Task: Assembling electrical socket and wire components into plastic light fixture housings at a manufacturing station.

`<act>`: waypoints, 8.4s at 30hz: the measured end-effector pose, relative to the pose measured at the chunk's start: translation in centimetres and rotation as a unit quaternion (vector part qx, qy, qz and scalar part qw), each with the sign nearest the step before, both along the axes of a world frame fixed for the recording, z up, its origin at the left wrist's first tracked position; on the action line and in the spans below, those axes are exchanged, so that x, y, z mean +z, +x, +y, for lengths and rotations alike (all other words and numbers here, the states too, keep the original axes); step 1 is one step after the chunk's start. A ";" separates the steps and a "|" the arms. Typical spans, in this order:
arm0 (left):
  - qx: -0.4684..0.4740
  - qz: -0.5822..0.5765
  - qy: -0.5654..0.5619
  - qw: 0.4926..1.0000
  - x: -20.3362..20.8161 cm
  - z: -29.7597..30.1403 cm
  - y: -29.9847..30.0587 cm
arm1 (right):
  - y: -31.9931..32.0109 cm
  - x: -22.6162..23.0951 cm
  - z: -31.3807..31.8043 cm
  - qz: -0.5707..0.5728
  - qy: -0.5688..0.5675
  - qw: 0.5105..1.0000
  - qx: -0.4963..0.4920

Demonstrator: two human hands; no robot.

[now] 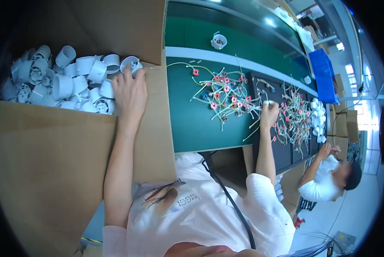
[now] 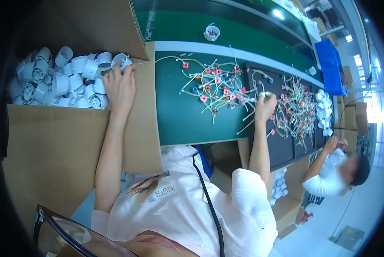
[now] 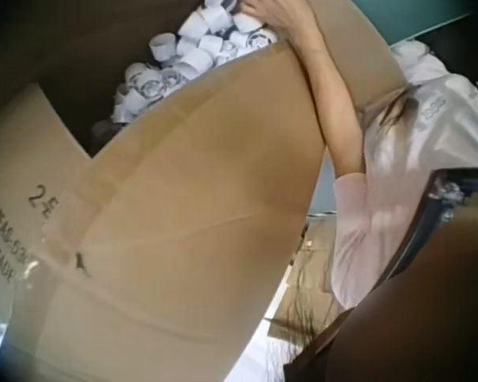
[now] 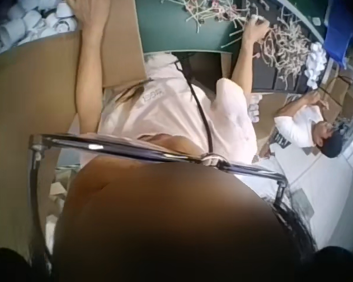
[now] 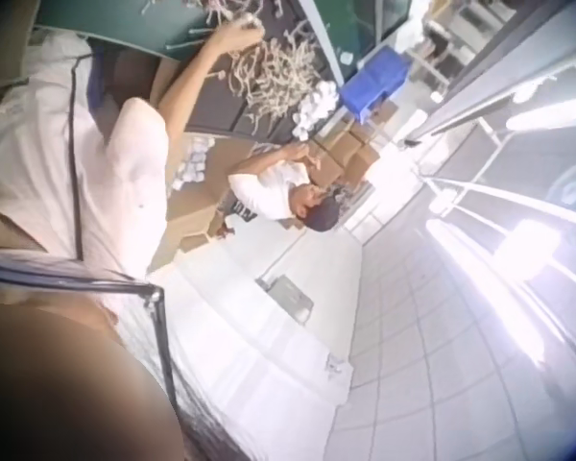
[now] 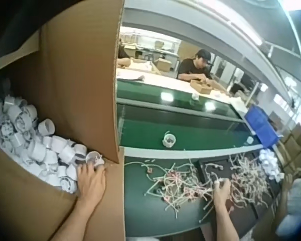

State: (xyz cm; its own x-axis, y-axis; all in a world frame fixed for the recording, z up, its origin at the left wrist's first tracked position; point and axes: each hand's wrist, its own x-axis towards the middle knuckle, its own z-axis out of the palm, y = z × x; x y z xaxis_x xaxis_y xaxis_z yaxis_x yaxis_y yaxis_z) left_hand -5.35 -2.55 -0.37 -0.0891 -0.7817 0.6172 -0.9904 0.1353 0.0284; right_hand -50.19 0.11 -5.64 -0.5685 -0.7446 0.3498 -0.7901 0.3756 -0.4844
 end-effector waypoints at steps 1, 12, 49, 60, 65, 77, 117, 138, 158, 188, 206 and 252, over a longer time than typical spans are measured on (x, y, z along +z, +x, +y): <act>-0.001 0.005 0.001 1.000 0.1 0.0 -0.1 | -0.8 -0.6 0.0 -0.030 -0.045 0.999 0.003; -0.002 -0.027 0.024 0.999 -1.2 -0.5 -0.3 | 5.2 7.9 -2.9 0.019 -0.016 0.968 0.248; 0.015 -0.036 -0.010 0.999 -1.8 -0.5 0.7 | 22.6 -25.0 28.5 -0.825 0.193 0.523 -0.093; 0.026 -0.037 0.014 0.999 -1.1 -1.2 0.2 | 24.0 -22.0 20.1 -0.521 0.330 0.761 0.200; 0.029 -0.031 0.050 0.998 -0.5 -0.4 -0.1 | 21.8 -17.4 23.4 -0.282 0.455 0.761 0.367; 0.011 0.105 0.064 0.992 0.9 -0.3 -0.1 | 10.8 14.1 4.4 -0.355 0.112 0.879 0.298; -0.117 0.643 0.198 0.730 10.7 4.0 -6.0 | 19.1 19.7 -2.1 -0.944 0.245 0.092 0.202; -0.076 0.519 0.162 0.836 12.5 5.1 -8.5 | 19.7 19.8 -0.6 -0.992 0.116 0.020 0.045; -0.077 0.547 0.191 0.812 11.8 4.1 -8.3 | 20.4 19.0 -2.1 -0.983 0.110 0.104 0.108; -0.125 0.518 0.271 0.802 14.9 3.7 -6.4 | 22.6 25.7 -6.9 -0.220 0.192 0.656 0.697; -0.128 0.467 0.175 0.857 15.1 4.1 -6.8 | 22.4 21.9 -5.4 -0.087 -0.036 0.710 0.698; 0.113 -0.007 0.234 0.966 6.0 -3.5 0.4 | 12.5 7.3 -12.6 -0.023 0.072 0.763 0.642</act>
State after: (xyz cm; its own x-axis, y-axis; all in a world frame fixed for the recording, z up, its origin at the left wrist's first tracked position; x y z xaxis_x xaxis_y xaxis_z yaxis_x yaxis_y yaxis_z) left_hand -4.98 -6.01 5.63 0.1115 -0.9750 0.1921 -0.9938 -0.1095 0.0211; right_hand -37.68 -12.47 1.62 0.6519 -0.7274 0.2144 -0.5356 -0.6418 -0.5489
